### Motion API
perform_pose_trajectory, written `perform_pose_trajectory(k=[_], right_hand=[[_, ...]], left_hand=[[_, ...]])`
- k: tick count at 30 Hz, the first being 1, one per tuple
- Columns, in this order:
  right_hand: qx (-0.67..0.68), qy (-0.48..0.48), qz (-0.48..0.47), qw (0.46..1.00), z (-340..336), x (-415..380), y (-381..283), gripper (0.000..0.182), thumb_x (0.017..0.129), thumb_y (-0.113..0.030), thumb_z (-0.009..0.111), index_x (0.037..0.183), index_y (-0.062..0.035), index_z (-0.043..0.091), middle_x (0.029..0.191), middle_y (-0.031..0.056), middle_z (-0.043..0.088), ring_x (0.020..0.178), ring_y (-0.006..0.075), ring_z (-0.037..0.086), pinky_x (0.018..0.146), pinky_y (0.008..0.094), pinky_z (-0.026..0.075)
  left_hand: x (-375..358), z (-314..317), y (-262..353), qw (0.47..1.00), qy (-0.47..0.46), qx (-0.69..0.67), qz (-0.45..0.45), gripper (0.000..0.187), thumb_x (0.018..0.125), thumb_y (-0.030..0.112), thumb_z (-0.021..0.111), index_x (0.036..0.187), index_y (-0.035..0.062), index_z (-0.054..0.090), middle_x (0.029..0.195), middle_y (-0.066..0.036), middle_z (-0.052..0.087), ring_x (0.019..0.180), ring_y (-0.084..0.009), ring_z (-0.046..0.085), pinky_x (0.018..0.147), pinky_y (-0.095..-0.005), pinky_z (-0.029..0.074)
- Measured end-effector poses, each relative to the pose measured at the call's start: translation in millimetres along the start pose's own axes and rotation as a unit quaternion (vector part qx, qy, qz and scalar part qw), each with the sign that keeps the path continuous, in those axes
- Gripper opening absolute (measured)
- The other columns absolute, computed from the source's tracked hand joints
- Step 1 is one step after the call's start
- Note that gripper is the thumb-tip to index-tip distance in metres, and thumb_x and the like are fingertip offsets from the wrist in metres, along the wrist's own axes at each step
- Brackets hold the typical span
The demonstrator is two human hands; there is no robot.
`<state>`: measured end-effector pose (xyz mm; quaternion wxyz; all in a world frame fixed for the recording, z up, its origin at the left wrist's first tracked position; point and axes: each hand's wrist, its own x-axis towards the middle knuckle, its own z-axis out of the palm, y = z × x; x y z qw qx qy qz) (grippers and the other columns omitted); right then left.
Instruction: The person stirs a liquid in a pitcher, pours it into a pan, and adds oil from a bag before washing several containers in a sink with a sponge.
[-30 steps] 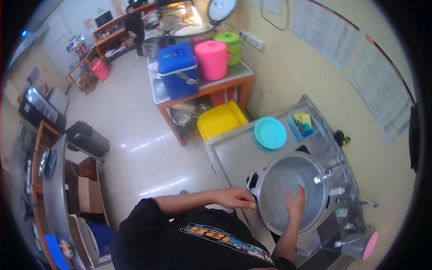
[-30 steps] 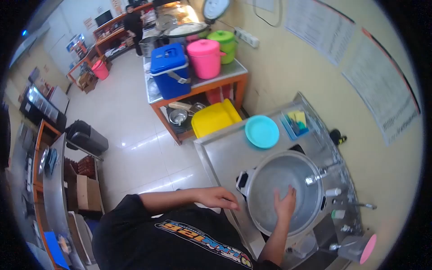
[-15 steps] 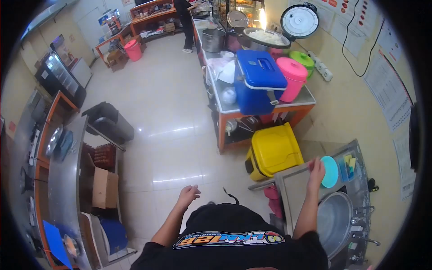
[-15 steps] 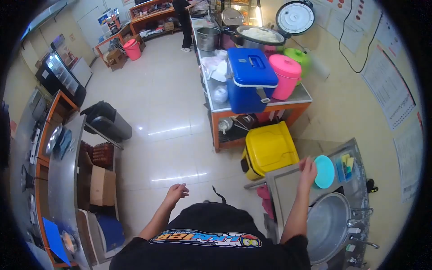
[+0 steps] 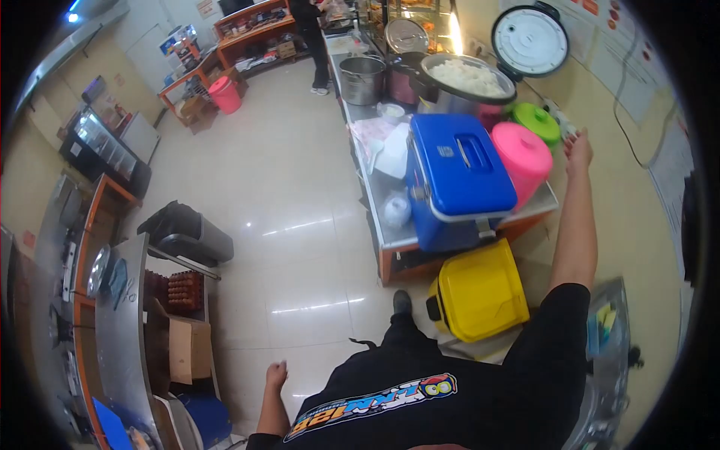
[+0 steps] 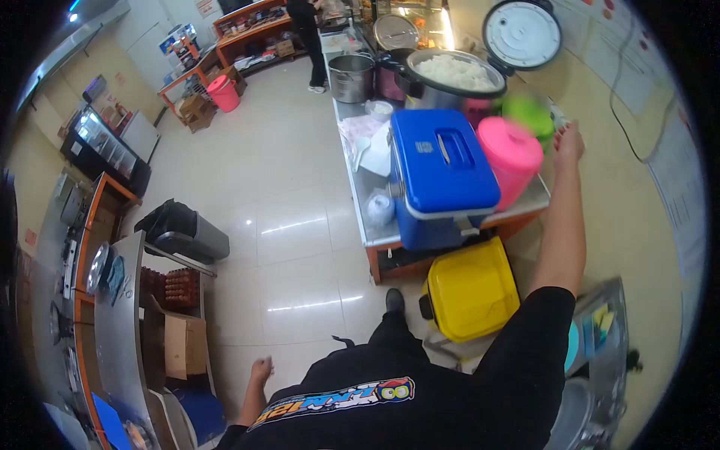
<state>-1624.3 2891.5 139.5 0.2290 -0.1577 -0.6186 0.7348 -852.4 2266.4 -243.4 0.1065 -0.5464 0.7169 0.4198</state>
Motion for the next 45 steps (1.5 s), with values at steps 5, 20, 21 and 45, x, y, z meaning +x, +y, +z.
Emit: perform_pose_trajectory(k=[5,20,21,45], right_hand=[[-0.067,-0.040,0.027,0.997,71.4,140.2,-13.0,0.090,0.082,-0.072,0.047,0.143,-0.0075,0.036,0.140,0.0127,0.046,0.114,0.0266,0.053,0.089,0.0358,0.043],[0.044,-0.057,0.035,0.997,184.0,296.1,-27.4,0.085,0.079,-0.064,0.061,0.145,-0.0190,0.032,0.146,0.0038,0.034,0.132,0.0242,0.033,0.108,0.0455,0.020],[0.062,-0.057,0.040,0.996,185.0,296.8,-31.8,0.084,0.078,-0.064,0.062,0.144,-0.0193,0.033,0.143,0.0041,0.036,0.128,0.0235,0.035,0.105,0.0447,0.023],[-0.250,-0.311,-0.569,0.719,274.3,150.9,-22.4,0.045,0.095,-0.026,0.055,0.133,-0.0023,0.047,0.133,0.0157,0.052,0.119,0.0314,0.053,0.101,0.0422,0.041]], left_hand=[[-102.3,-8.8,-90.9,0.944,-0.142,0.260,0.147,0.039,0.083,0.034,0.060,0.106,0.0037,0.067,0.084,-0.020,0.067,0.077,-0.0299,0.066,0.072,-0.0354,0.051],[-190.8,-28.1,114.7,0.878,0.031,-0.137,-0.458,0.053,0.093,0.047,0.049,0.117,-0.0004,0.051,0.102,-0.021,0.064,0.085,-0.0356,0.065,0.070,-0.0491,0.050],[-197.4,-27.4,136.1,0.881,0.059,-0.130,-0.452,0.052,0.093,0.046,0.049,0.117,-0.0006,0.051,0.101,-0.020,0.064,0.083,-0.0348,0.065,0.068,-0.0485,0.051],[-64.2,99.2,137.4,0.984,-0.078,0.109,-0.119,0.059,0.084,0.052,0.054,0.097,-0.0034,0.069,0.094,-0.023,0.069,0.095,-0.0345,0.065,0.082,-0.0437,0.050]])
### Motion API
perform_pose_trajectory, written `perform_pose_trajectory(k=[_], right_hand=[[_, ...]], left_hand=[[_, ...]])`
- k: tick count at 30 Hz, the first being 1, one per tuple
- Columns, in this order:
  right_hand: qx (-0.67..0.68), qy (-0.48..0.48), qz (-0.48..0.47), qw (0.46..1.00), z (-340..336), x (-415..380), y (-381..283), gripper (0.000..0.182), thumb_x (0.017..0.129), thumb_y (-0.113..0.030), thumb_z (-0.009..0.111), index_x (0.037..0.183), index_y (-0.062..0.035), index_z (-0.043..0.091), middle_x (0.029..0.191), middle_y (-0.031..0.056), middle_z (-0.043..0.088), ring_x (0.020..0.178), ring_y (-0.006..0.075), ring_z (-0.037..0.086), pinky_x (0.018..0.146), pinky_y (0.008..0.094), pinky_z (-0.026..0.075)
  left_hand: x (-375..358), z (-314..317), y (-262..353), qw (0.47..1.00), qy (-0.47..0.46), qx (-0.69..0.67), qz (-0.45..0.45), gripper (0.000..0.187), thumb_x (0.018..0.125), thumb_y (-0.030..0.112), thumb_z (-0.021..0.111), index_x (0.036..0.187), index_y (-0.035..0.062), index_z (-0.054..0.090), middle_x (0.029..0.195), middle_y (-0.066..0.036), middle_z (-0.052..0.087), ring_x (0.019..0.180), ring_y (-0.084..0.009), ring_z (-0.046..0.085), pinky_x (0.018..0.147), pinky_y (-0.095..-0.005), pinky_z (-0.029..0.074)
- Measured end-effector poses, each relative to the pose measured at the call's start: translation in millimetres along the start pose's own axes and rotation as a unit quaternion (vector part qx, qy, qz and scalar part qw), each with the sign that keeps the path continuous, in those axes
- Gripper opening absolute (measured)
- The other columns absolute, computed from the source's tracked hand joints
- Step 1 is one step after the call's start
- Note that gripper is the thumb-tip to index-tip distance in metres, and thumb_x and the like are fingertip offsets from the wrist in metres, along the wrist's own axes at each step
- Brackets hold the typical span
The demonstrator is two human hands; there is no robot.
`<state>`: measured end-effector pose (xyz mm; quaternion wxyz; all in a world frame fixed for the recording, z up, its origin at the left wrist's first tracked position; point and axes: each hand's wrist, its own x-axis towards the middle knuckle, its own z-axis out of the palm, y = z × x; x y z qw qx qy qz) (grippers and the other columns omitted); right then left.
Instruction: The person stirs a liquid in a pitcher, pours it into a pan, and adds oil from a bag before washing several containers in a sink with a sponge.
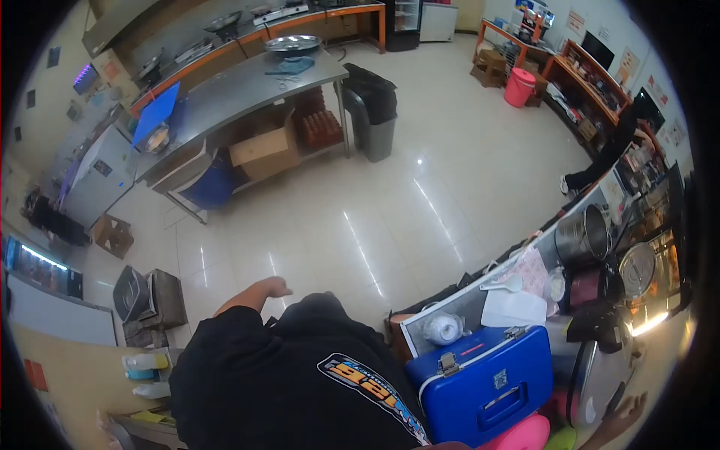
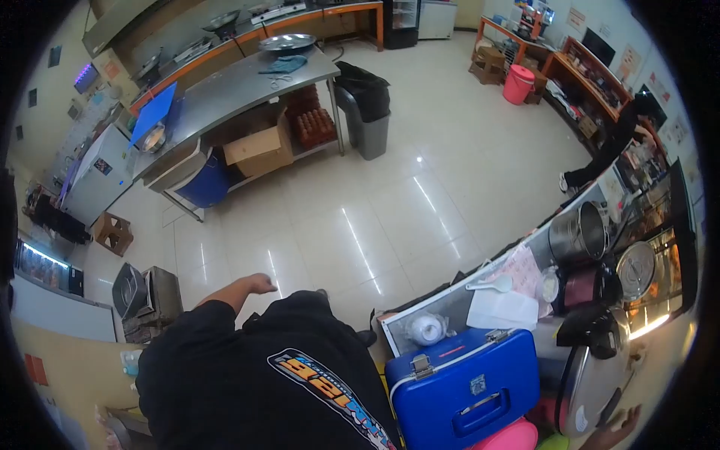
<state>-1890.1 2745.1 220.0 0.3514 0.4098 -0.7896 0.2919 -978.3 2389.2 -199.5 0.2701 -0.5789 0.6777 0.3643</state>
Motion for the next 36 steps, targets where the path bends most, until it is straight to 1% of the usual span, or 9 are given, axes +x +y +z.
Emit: perform_pose_trajectory(k=[4,12,21,23,25,27,28,31,36], right_hand=[[0.453,0.112,0.296,0.833,21.3,43.1,10.1,0.047,0.096,-0.020,0.053,0.136,0.0005,0.041,0.128,0.0165,0.053,0.116,0.0284,0.055,0.103,0.0441,0.039],[0.582,0.098,0.295,0.752,40.2,30.4,-121.8,0.042,0.096,-0.023,0.054,0.128,0.0037,0.045,0.114,0.0212,0.058,0.103,0.0302,0.060,0.088,0.0445,0.046],[0.597,0.087,0.197,0.772,-24.6,35.0,-258.0,0.040,0.096,-0.025,0.055,0.119,0.0072,0.050,0.097,0.0265,0.063,0.088,0.0323,0.065,0.072,0.0448,0.053],[-0.016,-0.003,-0.095,0.995,-46.8,11.1,-277.9,0.055,0.101,-0.043,0.035,0.137,-0.0022,0.041,0.120,0.0170,0.060,0.109,0.0419,0.058,0.101,0.0584,0.039],[0.457,0.051,0.227,0.858,-52.0,-11.5,-389.9,0.042,0.099,-0.031,0.036,0.121,0.0033,0.045,0.101,0.0188,0.060,0.091,0.0311,0.062,0.081,0.0406,0.052],[0.396,-0.020,0.258,0.881,-27.5,-87.9,-416.1,0.043,0.096,-0.024,0.050,0.128,0.0039,0.047,0.114,0.0177,0.058,0.108,0.0269,0.058,0.101,0.0445,0.041],[0.383,-0.062,0.012,0.922,-28.9,-88.7,-542.5,0.034,0.092,-0.022,0.055,0.114,0.0045,0.055,0.108,0.0158,0.061,0.101,0.0251,0.059,0.093,0.0420,0.045],[0.268,-0.175,-0.074,0.945,2.6,-167.6,-626.8,0.034,0.074,-0.023,0.077,0.101,-0.0069,0.064,0.089,0.0095,0.066,0.080,0.0267,0.063,0.072,0.0365,0.048],[0.200,-0.253,0.218,0.921,42.4,-372.4,-674.6,0.023,0.085,-0.031,0.064,0.094,-0.0092,0.063,0.086,0.0105,0.063,0.083,0.0311,0.063,0.075,0.0419,0.049]], left_hand=[[-31.7,20.3,-38.5,0.982,-0.065,-0.072,-0.163,0.063,0.088,0.052,0.052,0.109,-0.0067,0.063,0.107,-0.024,0.065,0.090,-0.0352,0.067,0.080,-0.0431,0.052],[-51.8,27.5,-66.9,0.964,-0.021,-0.196,-0.176,0.068,0.089,0.050,0.051,0.114,-0.0118,0.059,0.109,-0.026,0.064,0.086,-0.0340,0.068,0.073,-0.0423,0.055],[12.2,0.2,-121.2,0.976,-0.071,-0.161,-0.124,0.067,0.088,0.050,0.054,0.110,-0.0134,0.060,0.112,-0.025,0.063,0.080,-0.0335,0.069,0.066,-0.0424,0.056],[45.6,-15.0,-140.6,0.978,-0.078,-0.157,-0.115,0.062,0.089,0.052,0.052,0.092,-0.0086,0.066,0.101,-0.021,0.065,0.080,-0.0310,0.070,0.060,-0.0454,0.056],[83.6,-31.8,-166.7,0.982,-0.095,-0.138,-0.088,0.060,0.089,0.054,0.050,0.098,-0.0040,0.064,0.095,-0.016,0.066,0.076,-0.0280,0.068,0.062,-0.0456,0.055],[103.8,-66.8,-180.4,0.984,-0.142,-0.089,-0.055,0.061,0.090,0.054,0.050,0.110,-0.0022,0.061,0.101,-0.015,0.066,0.080,-0.0264,0.067,0.063,-0.0459,0.053],[116.8,-82.9,-187.5,0.985,-0.158,-0.061,-0.041,0.061,0.090,0.053,0.050,0.114,-0.0023,0.059,0.102,-0.015,0.065,0.079,-0.0275,0.066,0.062,-0.0446,0.052],[137.4,-146.6,-203.1,0.985,-0.171,0.000,0.000,0.059,0.091,0.051,0.050,0.116,-0.0019,0.056,0.104,-0.017,0.065,0.080,-0.0286,0.065,0.062,-0.0432,0.051],[159.1,-230.5,-189.5,0.970,-0.193,0.136,0.059,0.052,0.092,0.046,0.051,0.113,-0.0010,0.056,0.102,-0.016,0.065,0.079,-0.0278,0.065,0.061,-0.0410,0.050]])
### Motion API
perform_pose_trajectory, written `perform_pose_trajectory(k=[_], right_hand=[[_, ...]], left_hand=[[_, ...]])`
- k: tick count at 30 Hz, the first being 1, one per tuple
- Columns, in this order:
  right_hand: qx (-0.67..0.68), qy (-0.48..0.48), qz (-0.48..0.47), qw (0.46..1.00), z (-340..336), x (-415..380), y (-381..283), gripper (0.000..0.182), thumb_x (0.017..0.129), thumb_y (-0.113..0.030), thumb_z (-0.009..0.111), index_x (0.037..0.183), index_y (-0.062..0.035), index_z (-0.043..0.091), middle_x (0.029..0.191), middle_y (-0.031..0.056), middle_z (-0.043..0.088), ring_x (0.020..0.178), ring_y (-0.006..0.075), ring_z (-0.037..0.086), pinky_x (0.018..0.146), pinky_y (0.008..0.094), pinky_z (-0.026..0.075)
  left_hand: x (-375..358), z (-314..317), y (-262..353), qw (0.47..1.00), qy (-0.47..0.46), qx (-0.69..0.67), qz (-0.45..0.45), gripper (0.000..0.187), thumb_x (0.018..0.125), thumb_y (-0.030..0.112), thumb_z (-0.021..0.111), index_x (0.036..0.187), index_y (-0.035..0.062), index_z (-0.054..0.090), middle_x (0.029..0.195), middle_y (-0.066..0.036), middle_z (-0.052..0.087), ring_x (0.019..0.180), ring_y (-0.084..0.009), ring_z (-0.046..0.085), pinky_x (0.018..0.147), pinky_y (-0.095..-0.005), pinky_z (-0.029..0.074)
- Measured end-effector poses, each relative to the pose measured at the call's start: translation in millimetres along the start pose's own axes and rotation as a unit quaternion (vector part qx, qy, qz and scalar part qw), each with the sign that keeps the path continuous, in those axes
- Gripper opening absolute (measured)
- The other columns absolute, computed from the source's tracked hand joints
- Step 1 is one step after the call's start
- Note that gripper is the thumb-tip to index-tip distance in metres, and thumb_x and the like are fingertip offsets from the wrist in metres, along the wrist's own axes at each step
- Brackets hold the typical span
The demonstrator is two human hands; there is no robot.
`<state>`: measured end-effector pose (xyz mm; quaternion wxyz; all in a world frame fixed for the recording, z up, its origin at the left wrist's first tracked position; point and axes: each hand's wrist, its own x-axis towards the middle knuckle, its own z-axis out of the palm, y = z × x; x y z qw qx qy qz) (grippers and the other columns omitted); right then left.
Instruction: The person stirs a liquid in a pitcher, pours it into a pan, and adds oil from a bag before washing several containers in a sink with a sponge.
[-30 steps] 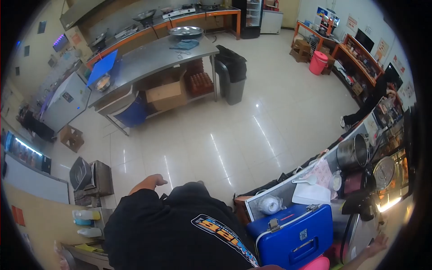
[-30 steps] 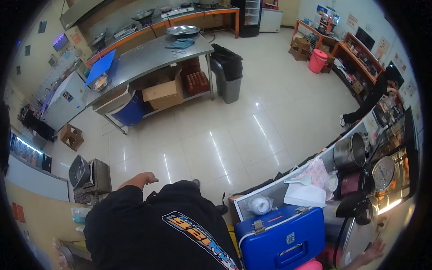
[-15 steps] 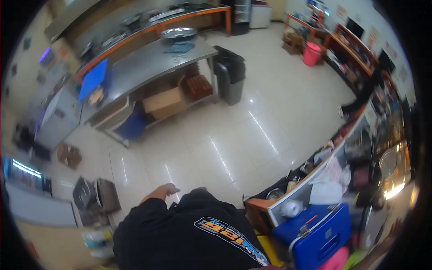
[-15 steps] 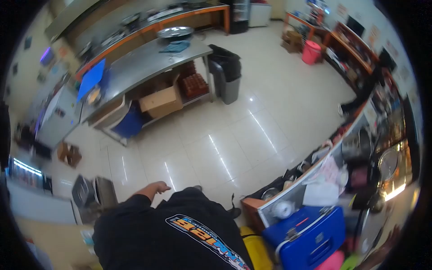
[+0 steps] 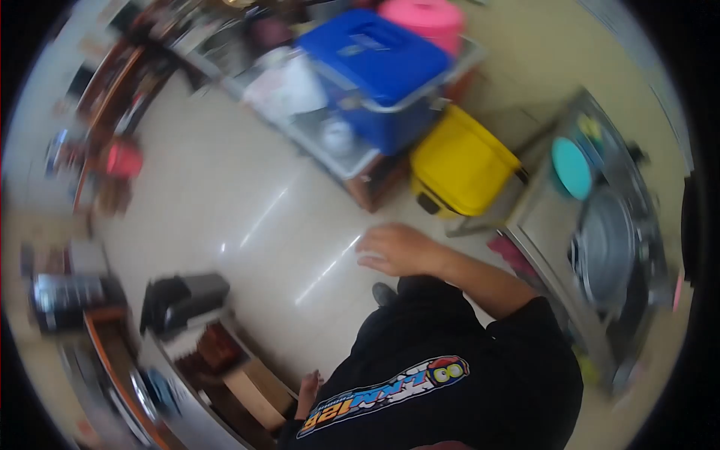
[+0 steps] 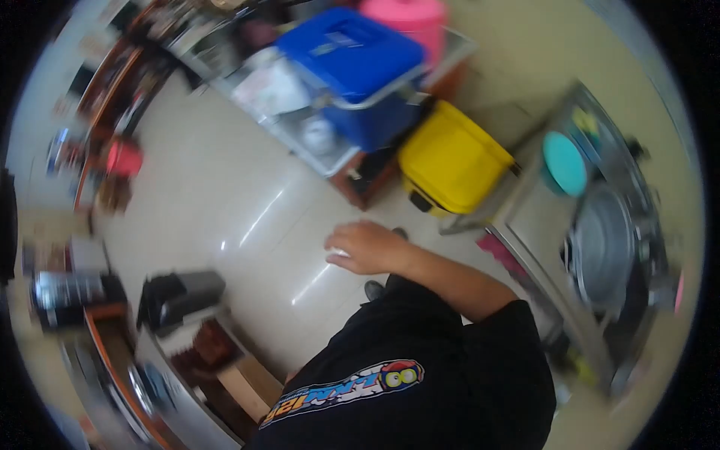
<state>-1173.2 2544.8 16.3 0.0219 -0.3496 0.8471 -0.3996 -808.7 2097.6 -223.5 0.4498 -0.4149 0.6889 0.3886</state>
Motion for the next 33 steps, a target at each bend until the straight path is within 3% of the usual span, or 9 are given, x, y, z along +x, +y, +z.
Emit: perform_pose_trajectory(k=[7,11,15,19,23,25,27,30,33], right_hand=[[0.015,-0.002,0.371,0.928,28.2,-273.2,6.6,0.020,0.086,-0.025,0.062,0.093,-0.0067,0.064,0.085,0.0147,0.063,0.082,0.0319,0.062,0.072,0.0419,0.049],[0.020,0.138,0.437,0.889,6.5,-377.6,11.0,0.021,0.086,-0.025,0.061,0.090,-0.0048,0.064,0.081,0.0148,0.063,0.076,0.0312,0.062,0.069,0.0410,0.050],[-0.005,0.339,0.479,0.810,-54.7,-469.7,5.7,0.024,0.086,-0.027,0.061,0.088,-0.0026,0.065,0.079,0.0155,0.065,0.071,0.0299,0.063,0.066,0.0383,0.050],[-0.085,0.481,0.551,0.677,-138.6,-607.6,12.1,0.025,0.089,-0.025,0.059,0.089,-0.0010,0.064,0.074,0.0134,0.064,0.066,0.0223,0.061,0.062,0.0340,0.048],[-0.135,0.679,0.524,0.496,-190.2,-811.9,48.7,0.025,0.094,-0.022,0.054,0.084,-0.0012,0.064,0.066,0.0071,0.060,0.064,0.0144,0.057,0.061,0.0306,0.044],[-0.094,0.742,0.545,0.378,-204.2,-918.4,69.0,0.022,0.093,-0.022,0.055,0.094,-0.0016,0.063,0.075,0.0093,0.064,0.071,0.0192,0.061,0.068,0.0330,0.047],[-0.137,0.735,0.602,0.280,-178.6,-1055.6,117.8,0.038,0.088,-0.025,0.061,0.118,-0.0035,0.054,0.098,0.0167,0.065,0.092,0.0281,0.063,0.083,0.0377,0.048],[-0.202,0.496,0.821,0.200,-145.6,-1168.2,158.5,0.068,0.080,-0.024,0.069,0.137,-0.0070,0.036,0.120,0.0229,0.056,0.111,0.0362,0.056,0.097,0.0426,0.044],[-0.094,0.524,0.801,0.273,-174.8,-1189.4,168.2,0.088,0.074,-0.021,0.076,0.144,-0.0058,0.025,0.128,0.0248,0.051,0.117,0.0376,0.053,0.101,0.0444,0.042]], left_hand=[[3.8,-37.1,54.5,0.978,0.002,0.205,0.041,0.044,0.093,0.041,0.050,0.109,0.0000,0.057,0.094,-0.015,0.065,0.070,-0.0244,0.063,0.056,-0.0362,0.048],[22.5,14.5,151.7,0.971,0.064,0.201,0.111,0.040,0.093,0.038,0.049,0.106,0.0007,0.057,0.090,-0.014,0.065,0.065,-0.0225,0.062,0.052,-0.0335,0.047],[34.5,115.6,259.3,0.971,0.029,0.152,0.183,0.040,0.093,0.038,0.049,0.106,0.0004,0.056,0.089,-0.013,0.064,0.065,-0.0221,0.062,0.053,-0.0334,0.047],[2.0,253.2,324.4,0.957,-0.016,0.138,0.256,0.045,0.093,0.041,0.051,0.109,-0.0006,0.054,0.095,-0.014,0.064,0.073,-0.0231,0.064,0.057,-0.0359,0.049],[-27.4,376.5,348.9,0.944,-0.048,0.245,0.215,0.049,0.093,0.043,0.051,0.114,-0.0012,0.054,0.099,-0.015,0.064,0.080,-0.0236,0.065,0.058,-0.0342,0.049],[-58.8,414.8,347.4,0.873,-0.082,0.396,0.272,0.050,0.094,0.043,0.050,0.114,-0.0023,0.054,0.101,-0.016,0.064,0.082,-0.0243,0.065,0.062,-0.0346,0.051],[-60.7,436.4,343.7,0.794,-0.149,0.515,0.288,0.051,0.096,0.043,0.048,0.115,-0.0033,0.053,0.103,-0.017,0.064,0.083,-0.0256,0.065,0.067,-0.0361,0.053],[-13.7,396.6,330.2,0.842,-0.187,0.471,0.184,0.054,0.098,0.044,0.045,0.116,-0.0061,0.053,0.104,-0.020,0.064,0.084,-0.0283,0.065,0.074,-0.0388,0.055],[-88.9,367.4,350.3,0.928,-0.023,0.357,0.105,0.056,0.099,0.046,0.041,0.111,-0.0071,0.056,0.099,-0.021,0.065,0.085,-0.0259,0.066,0.073,-0.0359,0.055]])
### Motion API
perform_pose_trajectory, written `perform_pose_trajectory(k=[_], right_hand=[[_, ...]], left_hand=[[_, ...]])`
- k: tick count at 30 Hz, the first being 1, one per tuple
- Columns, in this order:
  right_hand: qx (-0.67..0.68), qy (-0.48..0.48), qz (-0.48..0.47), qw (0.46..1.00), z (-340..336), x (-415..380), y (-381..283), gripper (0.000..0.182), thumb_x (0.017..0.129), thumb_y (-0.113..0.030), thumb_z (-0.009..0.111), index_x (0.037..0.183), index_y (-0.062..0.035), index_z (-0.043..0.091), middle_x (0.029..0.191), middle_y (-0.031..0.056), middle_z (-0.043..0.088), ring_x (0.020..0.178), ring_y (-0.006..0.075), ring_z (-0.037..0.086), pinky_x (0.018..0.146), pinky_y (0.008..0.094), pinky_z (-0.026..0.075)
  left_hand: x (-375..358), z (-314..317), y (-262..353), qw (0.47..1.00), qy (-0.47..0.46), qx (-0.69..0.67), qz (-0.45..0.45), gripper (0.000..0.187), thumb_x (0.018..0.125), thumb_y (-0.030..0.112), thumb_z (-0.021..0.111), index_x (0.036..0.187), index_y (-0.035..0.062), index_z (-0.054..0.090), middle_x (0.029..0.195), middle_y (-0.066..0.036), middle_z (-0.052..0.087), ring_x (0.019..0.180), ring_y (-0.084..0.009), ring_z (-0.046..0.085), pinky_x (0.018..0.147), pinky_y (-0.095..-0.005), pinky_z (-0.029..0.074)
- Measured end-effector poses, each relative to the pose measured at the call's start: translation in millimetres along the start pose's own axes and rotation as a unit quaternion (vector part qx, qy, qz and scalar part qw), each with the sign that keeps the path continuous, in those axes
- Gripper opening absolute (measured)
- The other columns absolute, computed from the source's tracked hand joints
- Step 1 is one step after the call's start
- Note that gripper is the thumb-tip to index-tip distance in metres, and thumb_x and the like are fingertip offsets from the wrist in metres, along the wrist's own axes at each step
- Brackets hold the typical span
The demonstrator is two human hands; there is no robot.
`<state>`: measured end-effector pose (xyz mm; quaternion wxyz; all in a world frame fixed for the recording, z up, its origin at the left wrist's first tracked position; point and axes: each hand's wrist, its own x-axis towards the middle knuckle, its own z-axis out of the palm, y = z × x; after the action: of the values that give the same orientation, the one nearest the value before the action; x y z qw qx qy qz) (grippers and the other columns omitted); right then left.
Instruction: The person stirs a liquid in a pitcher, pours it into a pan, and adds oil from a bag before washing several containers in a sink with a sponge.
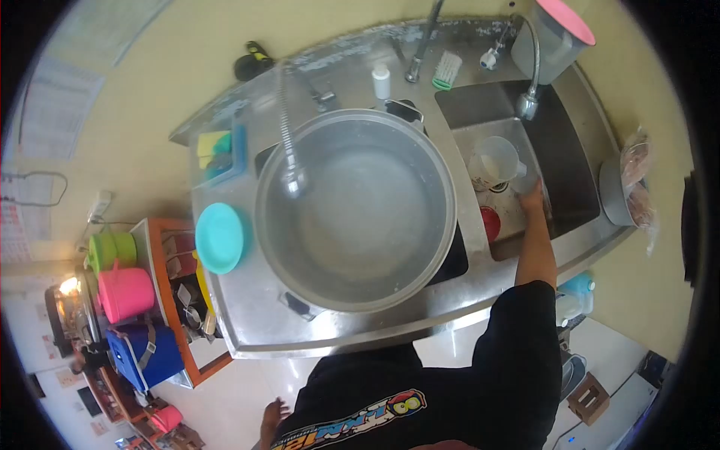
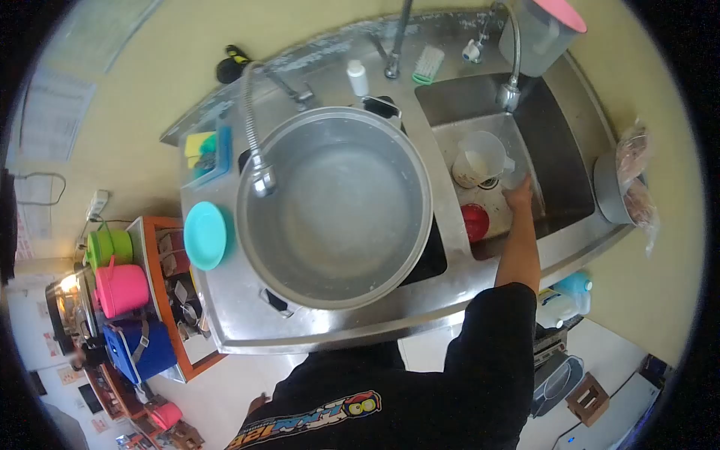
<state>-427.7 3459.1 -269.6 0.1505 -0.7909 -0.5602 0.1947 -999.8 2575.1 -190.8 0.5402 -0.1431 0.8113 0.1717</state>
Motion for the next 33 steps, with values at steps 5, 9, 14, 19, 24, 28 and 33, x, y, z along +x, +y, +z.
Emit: perform_pose_trajectory(k=[5,9,14,19,24,28,33], right_hand=[[0.094,-0.157,-0.116,0.976,25.7,71.1,11.4,0.079,0.071,-0.019,0.078,0.138,-0.0018,0.040,0.122,0.0163,0.060,0.105,0.0275,0.060,0.091,0.0364,0.047],[0.223,-0.290,-0.107,0.924,8.9,54.3,-24.3,0.052,0.073,-0.022,0.076,0.116,0.0011,0.058,0.099,0.0123,0.067,0.091,0.0247,0.063,0.081,0.0358,0.049],[-0.009,-0.199,-0.251,0.947,-20.0,43.0,-109.0,0.048,0.073,-0.030,0.078,0.105,0.0034,0.063,0.097,0.0159,0.067,0.083,0.0291,0.065,0.074,0.0397,0.051],[-0.318,-0.247,-0.262,0.877,-39.9,1.4,-189.8,0.054,0.069,-0.032,0.083,0.107,0.0023,0.065,0.109,0.0184,0.066,0.098,0.0314,0.066,0.081,0.0421,0.053],[-0.442,-0.247,-0.097,0.857,-19.3,1.1,-199.1,0.047,0.068,-0.026,0.084,0.109,-0.0067,0.069,0.118,0.0113,0.066,0.108,0.0274,0.064,0.083,0.0395,0.055],[-0.491,-0.186,-0.092,0.846,9.9,1.2,-185.0,0.031,0.074,-0.019,0.078,0.104,-0.0146,0.074,0.115,0.0057,0.068,0.106,0.0249,0.065,0.080,0.0379,0.055],[-0.500,-0.193,-0.070,0.842,-7.4,-3.8,-193.7,0.039,0.075,-0.028,0.076,0.110,-0.0114,0.070,0.120,0.0064,0.065,0.108,0.0242,0.064,0.083,0.0404,0.054]], left_hand=[[-130.7,16.4,78.3,0.946,0.104,0.296,-0.084,0.065,0.099,0.051,0.031,0.103,-0.0051,0.063,0.090,-0.021,0.068,0.091,-0.0294,0.067,0.079,-0.0393,0.053],[-66.0,-10.3,17.6,0.908,-0.010,0.416,0.056,0.069,0.099,0.053,0.027,0.099,-0.0034,0.067,0.094,-0.021,0.069,0.096,-0.0352,0.065,0.085,-0.0425,0.050],[-119.7,63.2,131.9,0.977,0.018,0.212,0.003,0.053,0.098,0.047,0.038,0.111,-0.0003,0.058,0.097,-0.018,0.067,0.089,-0.0313,0.065,0.076,-0.0417,0.052],[-108.6,81.7,136.7,0.993,0.024,0.073,0.086,0.050,0.095,0.047,0.048,0.113,0.0007,0.054,0.094,-0.014,0.065,0.078,-0.0253,0.066,0.062,-0.0364,0.052],[-105.9,94.4,111.2,0.976,0.014,0.180,0.125,0.050,0.093,0.047,0.052,0.104,-0.0013,0.057,0.089,-0.013,0.066,0.068,-0.0209,0.065,0.054,-0.0344,0.051],[-121.0,107.5,108.4,0.962,0.043,0.225,0.151,0.048,0.092,0.045,0.053,0.092,-0.0022,0.061,0.077,-0.013,0.066,0.065,-0.0220,0.065,0.056,-0.0363,0.051],[-86.3,101.8,104.9,0.981,0.006,0.149,0.120,0.052,0.090,0.049,0.053,0.088,-0.0023,0.064,0.075,-0.014,0.068,0.065,-0.0243,0.067,0.066,-0.0372,0.052]])
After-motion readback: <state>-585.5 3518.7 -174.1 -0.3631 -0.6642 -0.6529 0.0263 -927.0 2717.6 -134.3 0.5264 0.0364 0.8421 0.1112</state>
